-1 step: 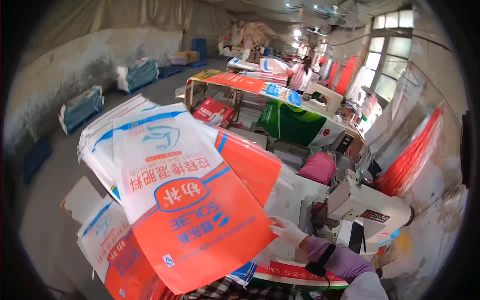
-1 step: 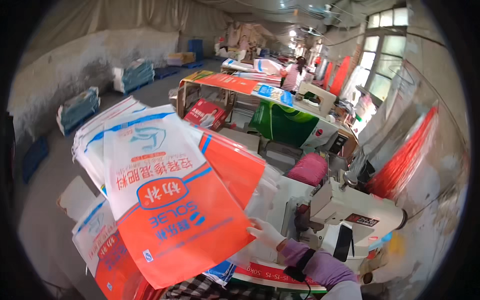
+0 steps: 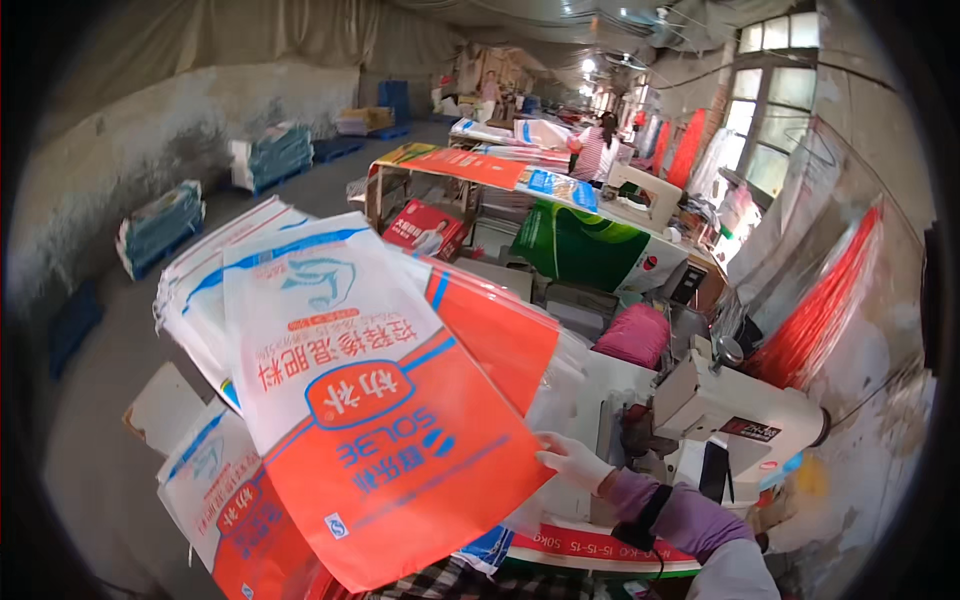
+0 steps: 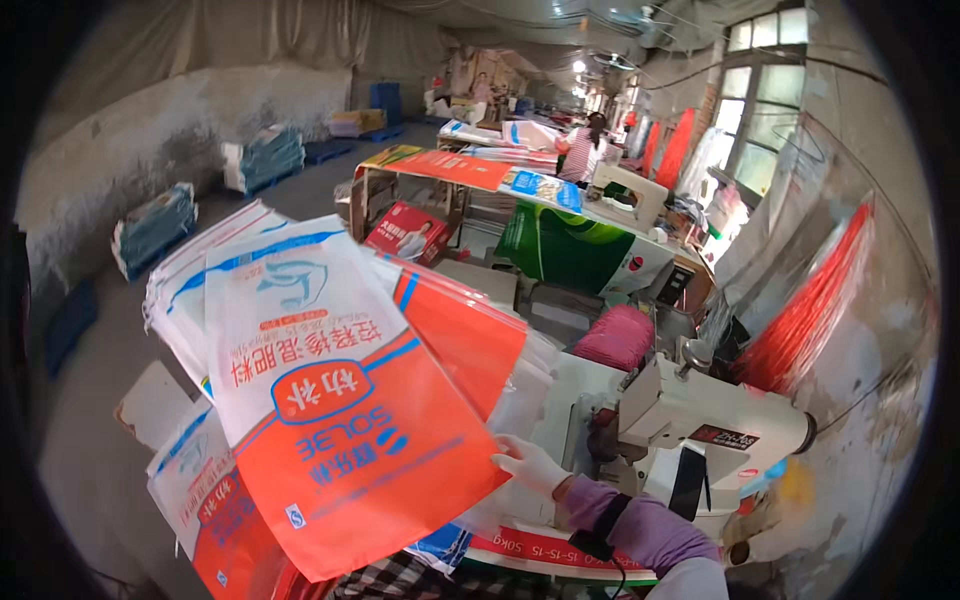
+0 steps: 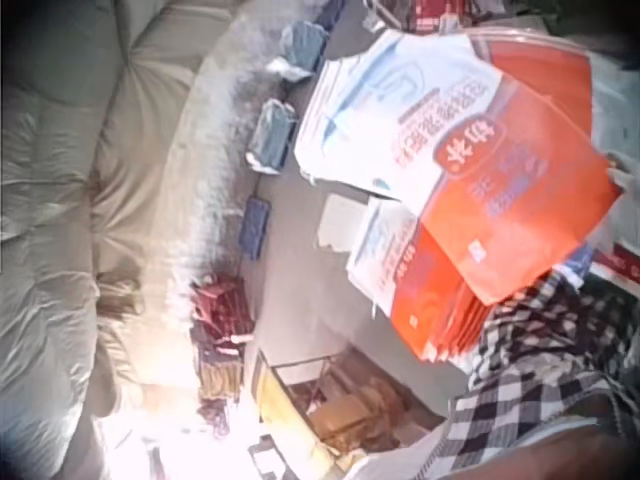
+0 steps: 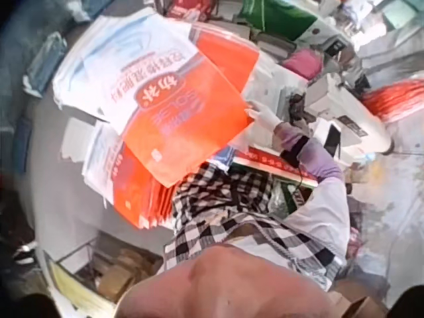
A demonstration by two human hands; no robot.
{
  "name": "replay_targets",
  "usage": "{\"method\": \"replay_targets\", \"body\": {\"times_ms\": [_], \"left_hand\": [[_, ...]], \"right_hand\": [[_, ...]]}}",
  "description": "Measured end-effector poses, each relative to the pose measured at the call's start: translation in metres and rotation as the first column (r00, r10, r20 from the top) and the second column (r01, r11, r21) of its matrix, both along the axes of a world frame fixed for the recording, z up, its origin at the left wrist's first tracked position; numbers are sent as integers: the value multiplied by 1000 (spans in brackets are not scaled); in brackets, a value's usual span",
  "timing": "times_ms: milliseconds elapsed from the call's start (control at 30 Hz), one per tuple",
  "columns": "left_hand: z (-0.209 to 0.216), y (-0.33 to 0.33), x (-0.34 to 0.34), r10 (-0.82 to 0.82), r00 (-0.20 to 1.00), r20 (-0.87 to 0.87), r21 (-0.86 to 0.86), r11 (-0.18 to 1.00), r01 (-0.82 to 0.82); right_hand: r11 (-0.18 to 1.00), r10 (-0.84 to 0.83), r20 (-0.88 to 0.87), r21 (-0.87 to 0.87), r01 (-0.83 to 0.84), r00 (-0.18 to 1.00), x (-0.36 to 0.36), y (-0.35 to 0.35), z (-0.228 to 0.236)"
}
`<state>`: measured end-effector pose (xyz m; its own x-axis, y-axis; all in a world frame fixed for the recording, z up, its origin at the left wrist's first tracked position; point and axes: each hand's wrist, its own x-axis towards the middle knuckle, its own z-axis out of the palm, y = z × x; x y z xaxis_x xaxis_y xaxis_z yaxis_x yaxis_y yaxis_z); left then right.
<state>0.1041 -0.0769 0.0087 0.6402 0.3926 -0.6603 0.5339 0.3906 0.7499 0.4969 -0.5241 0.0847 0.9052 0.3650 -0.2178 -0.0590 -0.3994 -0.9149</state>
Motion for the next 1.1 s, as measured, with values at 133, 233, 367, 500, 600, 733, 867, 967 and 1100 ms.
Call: {"method": "replay_targets", "body": {"times_ms": [133, 233, 367, 500, 600, 733, 867, 967, 1100], "left_hand": [[21, 0, 26, -62, 998, 17, 147, 987, 59], [36, -1, 41, -105, 994, 23, 234, 967, 97], [54, -5, 54, -156, 987, 31, 349, 927, 135], [77, -8, 69, -212, 976, 57, 488, 858, 158], [98, -8, 90, -289, 953, 90, 615, 769, 175], [113, -6, 133, -395, 909, 132, 779, 608, 151], [18, 30, 194, -463, 871, 162, 931, 365, 21], [-73, -5, 239, -338, 885, 320, 836, 540, -97], [-186, -13, 231, 83, 880, 468, 479, 813, -331]], "right_hand": [[988, 148, 103, 17, -150, 984, 31, -4, -2], [973, 230, 244, -78, -218, 942, 45, 4, -1], [983, 155, 152, 78, -168, 976, 42, 12, -16], [995, 79, 177, 47, -88, 981, 27, 20, -17], [991, -2, 185, 131, -23, 983, 16, 18, -45], [988, -81, 338, -97, 120, 938, -17, 27, -55], [964, -138, 504, -129, 232, 852, -35, 38, -48], [964, -51, 521, -198, 179, 852, -34, 25, -62], [970, 64, 492, -237, 62, 868, -34, 11, -78]]}}
